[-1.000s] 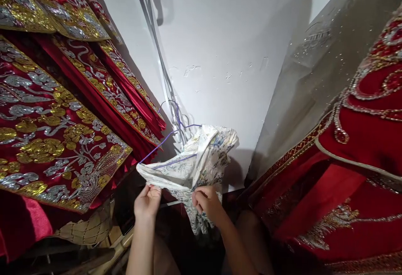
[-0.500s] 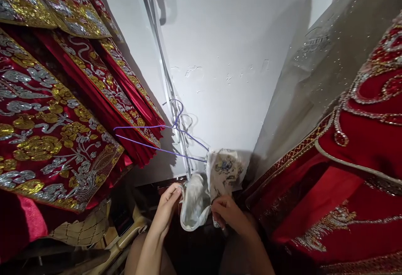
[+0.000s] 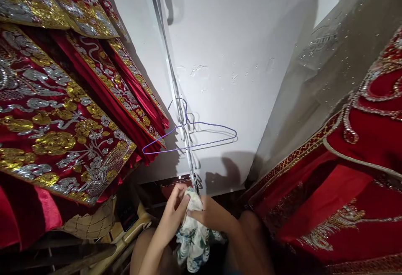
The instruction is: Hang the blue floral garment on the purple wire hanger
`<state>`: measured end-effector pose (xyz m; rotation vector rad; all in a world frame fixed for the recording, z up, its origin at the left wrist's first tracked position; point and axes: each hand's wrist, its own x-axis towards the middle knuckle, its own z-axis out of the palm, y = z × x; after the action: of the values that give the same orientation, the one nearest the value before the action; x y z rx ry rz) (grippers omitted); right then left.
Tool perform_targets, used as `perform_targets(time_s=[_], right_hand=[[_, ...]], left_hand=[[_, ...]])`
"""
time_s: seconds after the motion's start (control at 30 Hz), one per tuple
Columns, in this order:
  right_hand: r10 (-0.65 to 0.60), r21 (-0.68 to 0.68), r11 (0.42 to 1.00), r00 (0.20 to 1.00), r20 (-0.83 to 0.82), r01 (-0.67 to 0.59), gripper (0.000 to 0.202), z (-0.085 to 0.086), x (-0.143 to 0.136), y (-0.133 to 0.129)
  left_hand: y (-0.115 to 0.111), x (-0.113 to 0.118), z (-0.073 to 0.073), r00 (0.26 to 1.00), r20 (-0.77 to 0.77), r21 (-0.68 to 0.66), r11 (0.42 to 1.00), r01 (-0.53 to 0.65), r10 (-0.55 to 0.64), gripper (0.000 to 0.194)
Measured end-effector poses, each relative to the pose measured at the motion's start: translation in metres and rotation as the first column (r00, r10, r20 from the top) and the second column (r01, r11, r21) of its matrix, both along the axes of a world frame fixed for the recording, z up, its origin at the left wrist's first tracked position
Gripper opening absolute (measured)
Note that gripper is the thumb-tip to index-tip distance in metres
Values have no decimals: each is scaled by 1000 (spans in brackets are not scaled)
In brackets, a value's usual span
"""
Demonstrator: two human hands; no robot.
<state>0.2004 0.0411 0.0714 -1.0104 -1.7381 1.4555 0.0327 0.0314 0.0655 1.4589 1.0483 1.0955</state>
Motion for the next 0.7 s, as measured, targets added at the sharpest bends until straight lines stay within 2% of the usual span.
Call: perform_targets(time_s=[0.1,0.2,0.27,0.33,0.43,0.53,0.6,0.7], right_hand=[[-103,143,985,994,24,98,23,16,7,17],[-259,316,917,966,9,243,34,37,11,45],[-322,402,865,947,-13,299,39,45,8,69],[-349,452,825,935,-64,339,42,46,1,96],[-418,436,806,907,-60,400,46,36,-9,131],[-470,427,809,881,59,403,45,23,-7,144],[-490,444,796,869,73,412,41,16,4,137],[-498,468,782,864,70,412,38,11,28,112]], left_hand=[[-20,-28,-15,960,-133,-207,954,215,-245,40],[-42,-51,-31,901,-267,-259,926,273,-341,35],[-52,-64,-35,896,-336,-252,944,213,-292,35],[-54,-77,-29,907,-391,-196,977,80,-153,37],[-48,-95,-3,905,-423,-61,995,-84,50,36],[-38,-108,23,873,-464,78,989,-128,149,29],[-29,-113,28,788,-586,159,980,-116,188,22],[-13,-114,16,580,-795,156,984,-92,180,29]])
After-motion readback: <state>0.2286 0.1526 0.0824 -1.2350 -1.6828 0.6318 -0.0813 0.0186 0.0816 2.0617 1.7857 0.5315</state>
